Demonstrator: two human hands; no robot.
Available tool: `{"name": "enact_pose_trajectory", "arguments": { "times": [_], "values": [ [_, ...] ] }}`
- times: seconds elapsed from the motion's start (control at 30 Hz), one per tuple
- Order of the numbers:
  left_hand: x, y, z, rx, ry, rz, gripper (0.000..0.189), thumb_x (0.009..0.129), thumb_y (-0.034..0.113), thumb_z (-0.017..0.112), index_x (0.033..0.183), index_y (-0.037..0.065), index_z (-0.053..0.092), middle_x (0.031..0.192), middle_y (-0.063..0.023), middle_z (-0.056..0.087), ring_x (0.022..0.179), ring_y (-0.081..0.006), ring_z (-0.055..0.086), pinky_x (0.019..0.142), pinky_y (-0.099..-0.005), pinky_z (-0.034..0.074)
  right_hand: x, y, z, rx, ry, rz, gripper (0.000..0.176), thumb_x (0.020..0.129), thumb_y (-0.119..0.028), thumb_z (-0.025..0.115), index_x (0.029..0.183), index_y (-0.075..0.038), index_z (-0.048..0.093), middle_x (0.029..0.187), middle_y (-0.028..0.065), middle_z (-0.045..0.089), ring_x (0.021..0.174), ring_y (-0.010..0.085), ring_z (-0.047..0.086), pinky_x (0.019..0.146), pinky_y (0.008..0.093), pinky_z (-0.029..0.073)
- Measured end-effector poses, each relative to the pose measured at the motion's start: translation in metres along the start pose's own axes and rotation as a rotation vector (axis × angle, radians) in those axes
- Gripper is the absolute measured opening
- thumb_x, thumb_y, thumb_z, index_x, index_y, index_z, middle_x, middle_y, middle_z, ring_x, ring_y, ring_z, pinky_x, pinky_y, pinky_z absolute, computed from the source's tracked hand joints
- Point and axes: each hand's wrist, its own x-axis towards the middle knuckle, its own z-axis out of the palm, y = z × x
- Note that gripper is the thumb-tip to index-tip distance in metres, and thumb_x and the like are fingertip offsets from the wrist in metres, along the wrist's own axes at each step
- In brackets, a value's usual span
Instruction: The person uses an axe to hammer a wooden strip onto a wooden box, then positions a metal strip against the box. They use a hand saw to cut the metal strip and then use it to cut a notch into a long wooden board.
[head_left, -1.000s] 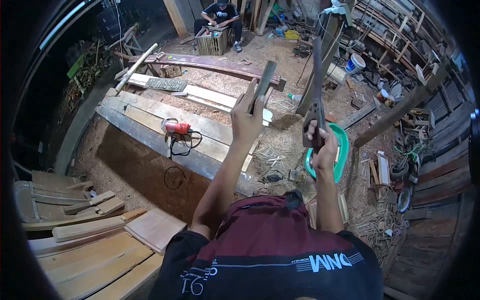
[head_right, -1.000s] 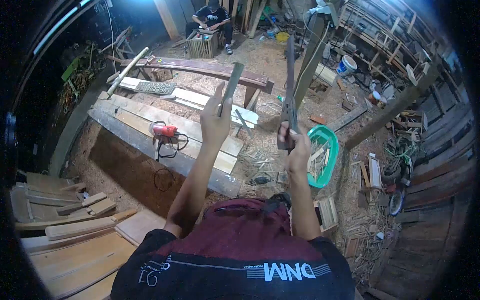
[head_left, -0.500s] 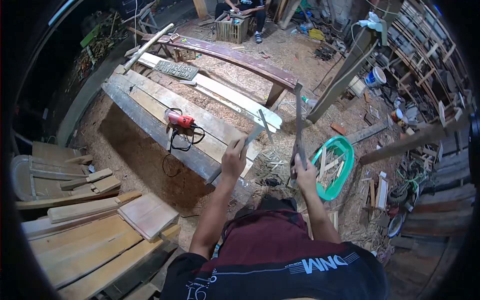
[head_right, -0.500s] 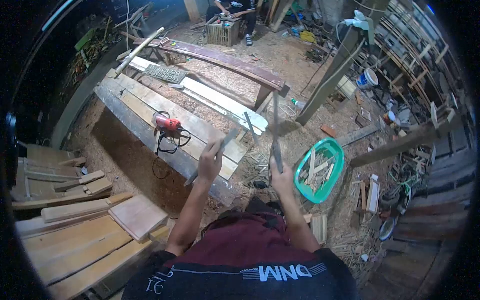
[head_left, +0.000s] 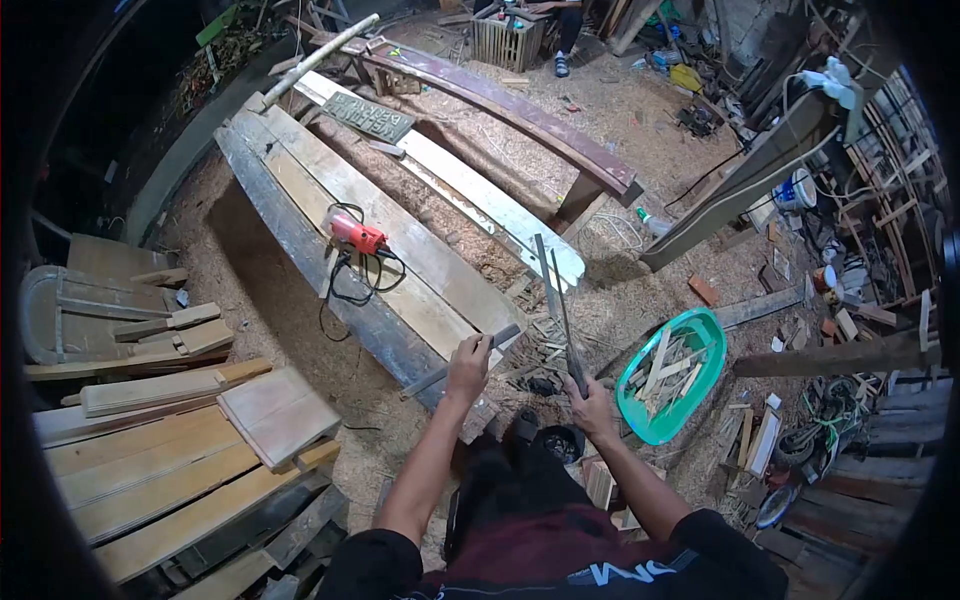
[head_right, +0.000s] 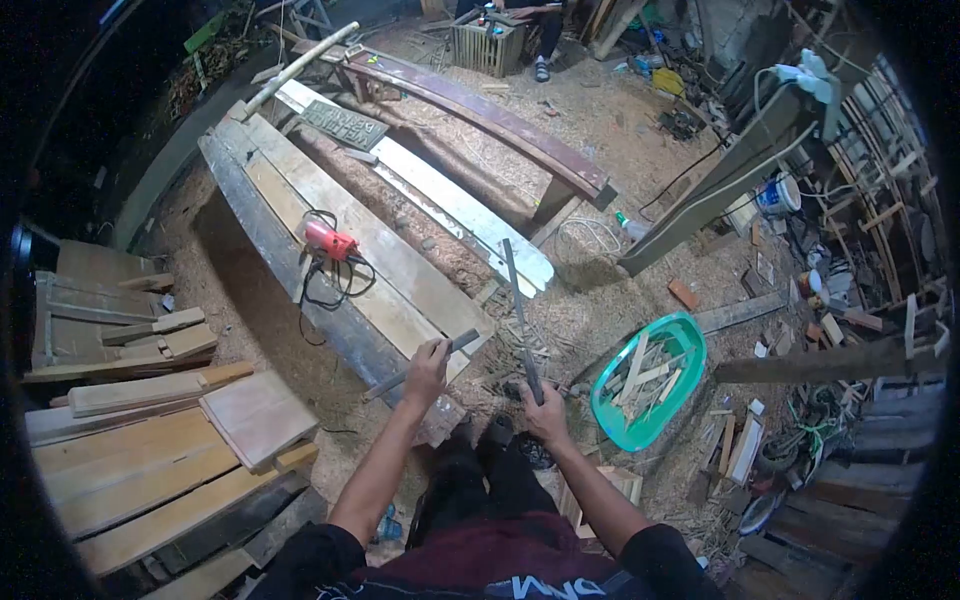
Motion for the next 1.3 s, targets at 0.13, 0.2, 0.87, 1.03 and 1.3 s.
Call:
{"name": "enact_pose_trajectory", "arguments": {
  "times": [0.13, 0.2, 0.87, 1.03, 1.3],
  "values": [
    [0.003, -0.061, 0.066, 0.101, -0.087, -0.058, 0.035, 0.087, 0.004, 0.058, 0.122, 0.005, 0.060, 0.114, -0.0155, 0.062, 0.105, -0.0343, 0.060, 0.085, -0.0450, 0.050, 0.032, 0.046, 0.037, 0.069, 0.009, 0.047, 0.036, 0.097, -0.036, 0.063, 0.083, -0.003, 0.060, 0.064, -0.0024, 0.046, 0.061, 0.0101, 0.042, 0.055, 0.0301, 0.036],
    [0.006, -0.087, 0.094, 0.097, -0.071, -0.065, 0.037, 0.085, 0.003, 0.055, 0.122, 0.004, 0.060, 0.114, -0.0165, 0.063, 0.105, -0.0350, 0.060, 0.085, -0.0455, 0.050, 0.042, 0.065, 0.057, 0.101, 0.031, 0.103, 0.034, 0.096, -0.033, 0.064, 0.083, -0.001, 0.061, 0.063, 0.0022, 0.051, 0.059, 0.0129, 0.047, 0.056, 0.0316, 0.039],
    [0.044, -0.144, 0.188, 0.252, 0.029, 0.062, 0.048, 0.077, 0.007, 0.062, 0.124, 0.017, 0.062, 0.121, -0.0086, 0.058, 0.111, -0.0280, 0.054, 0.099, -0.0453, 0.035, 0.103, 0.171, 0.152, 0.082, -0.102, 0.081, 0.037, 0.096, -0.032, 0.063, 0.075, -0.003, 0.057, 0.057, -0.0022, 0.041, 0.054, 0.0086, 0.038, 0.049, 0.0301, 0.032],
    [0.044, -0.146, 0.196, 0.264, 0.083, 0.039, 0.050, 0.076, 0.008, 0.062, 0.124, 0.021, 0.062, 0.121, -0.0060, 0.058, 0.109, -0.0258, 0.054, 0.098, -0.0439, 0.037, 0.107, 0.182, 0.151, 0.075, -0.143, 0.122, 0.041, 0.098, -0.037, 0.060, 0.076, -0.003, 0.058, 0.057, -0.0031, 0.042, 0.055, 0.0073, 0.038, 0.050, 0.0290, 0.032],
    [0.045, -0.144, 0.194, 0.310, 0.052, 0.026, 0.053, 0.072, 0.011, 0.064, 0.124, 0.022, 0.061, 0.120, -0.0034, 0.059, 0.106, -0.0237, 0.055, 0.093, -0.0414, 0.039, 0.118, 0.190, 0.157, 0.045, -0.143, 0.121, 0.043, 0.098, -0.037, 0.060, 0.073, -0.003, 0.057, 0.057, -0.0025, 0.040, 0.055, 0.0077, 0.037, 0.050, 0.0301, 0.033]
  ]
}}
